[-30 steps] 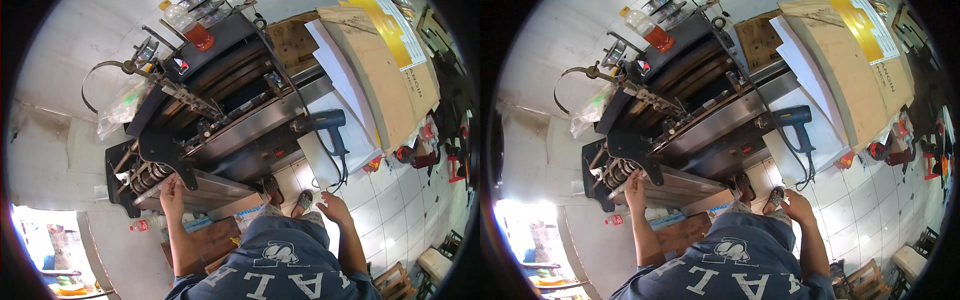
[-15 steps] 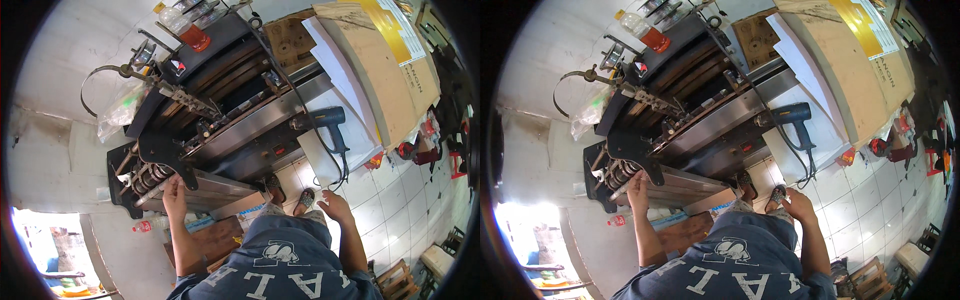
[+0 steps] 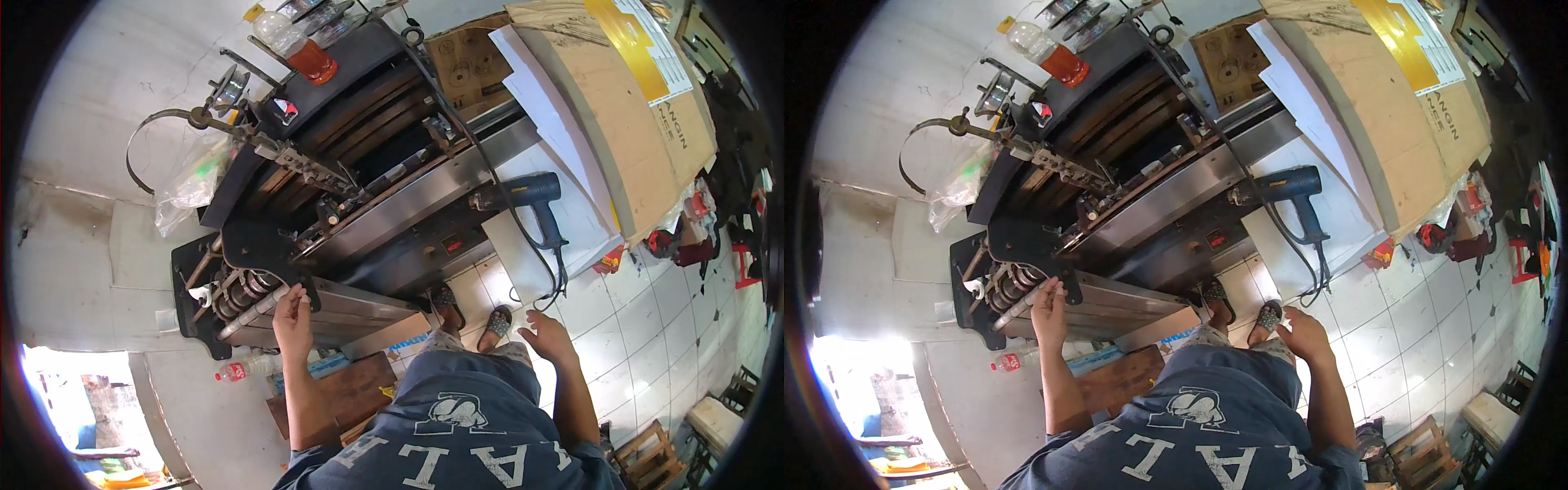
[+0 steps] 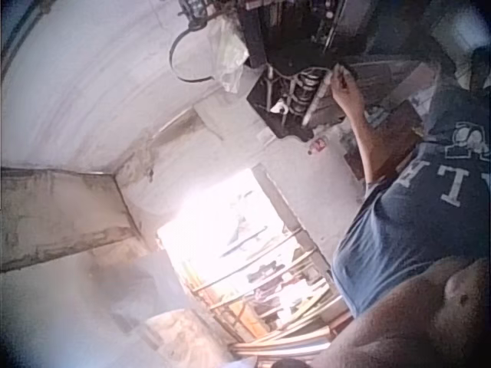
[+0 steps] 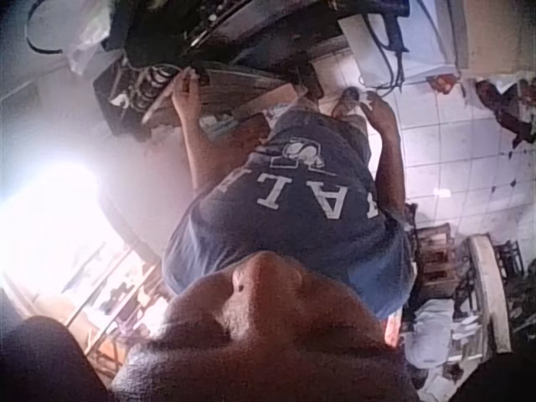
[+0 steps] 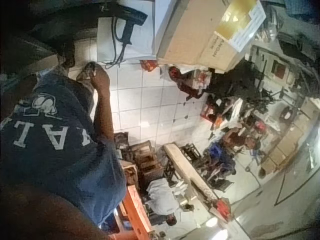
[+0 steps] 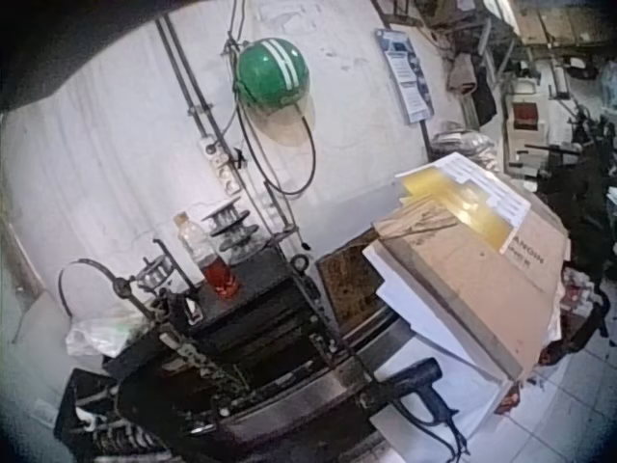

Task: The person works with an industrial wire-binding or stapling machine, handling a clear plastic bag containing components and picking up small metal parts by hand.

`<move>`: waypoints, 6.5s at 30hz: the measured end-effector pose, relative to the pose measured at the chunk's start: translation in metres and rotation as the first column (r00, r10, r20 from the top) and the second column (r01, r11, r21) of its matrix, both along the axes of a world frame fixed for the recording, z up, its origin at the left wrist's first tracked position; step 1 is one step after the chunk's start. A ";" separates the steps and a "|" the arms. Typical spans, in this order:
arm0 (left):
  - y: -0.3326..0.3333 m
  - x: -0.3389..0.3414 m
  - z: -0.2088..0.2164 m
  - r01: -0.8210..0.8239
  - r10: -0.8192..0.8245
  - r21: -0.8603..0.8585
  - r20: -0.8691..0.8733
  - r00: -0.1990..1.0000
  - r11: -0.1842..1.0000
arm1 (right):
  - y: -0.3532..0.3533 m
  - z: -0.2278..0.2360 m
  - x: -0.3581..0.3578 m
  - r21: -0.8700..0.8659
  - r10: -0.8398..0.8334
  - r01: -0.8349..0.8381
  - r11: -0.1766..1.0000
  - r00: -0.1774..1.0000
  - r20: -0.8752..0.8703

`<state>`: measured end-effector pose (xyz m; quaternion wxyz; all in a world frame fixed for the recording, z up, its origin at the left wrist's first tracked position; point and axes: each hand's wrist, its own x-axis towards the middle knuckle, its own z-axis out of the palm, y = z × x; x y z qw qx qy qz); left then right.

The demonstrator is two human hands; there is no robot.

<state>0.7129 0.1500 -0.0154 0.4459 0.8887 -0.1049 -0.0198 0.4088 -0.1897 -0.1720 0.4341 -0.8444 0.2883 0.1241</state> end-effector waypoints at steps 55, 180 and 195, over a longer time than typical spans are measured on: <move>-0.001 -0.009 -0.007 0.072 -0.073 0.020 0.027 0.997 0.997 | 0.006 -0.015 -0.008 0.004 -0.035 0.035 0.999 0.997 0.067; -0.093 0.139 -0.047 0.198 -0.354 0.421 0.332 0.874 0.885 | 0.139 -0.015 0.333 0.951 -0.894 0.026 0.308 0.348 0.280; -0.099 0.041 0.054 0.716 -0.609 -0.086 0.460 0.646 0.693 | 0.122 0.140 0.232 0.854 -0.868 -0.495 0.163 0.339 0.362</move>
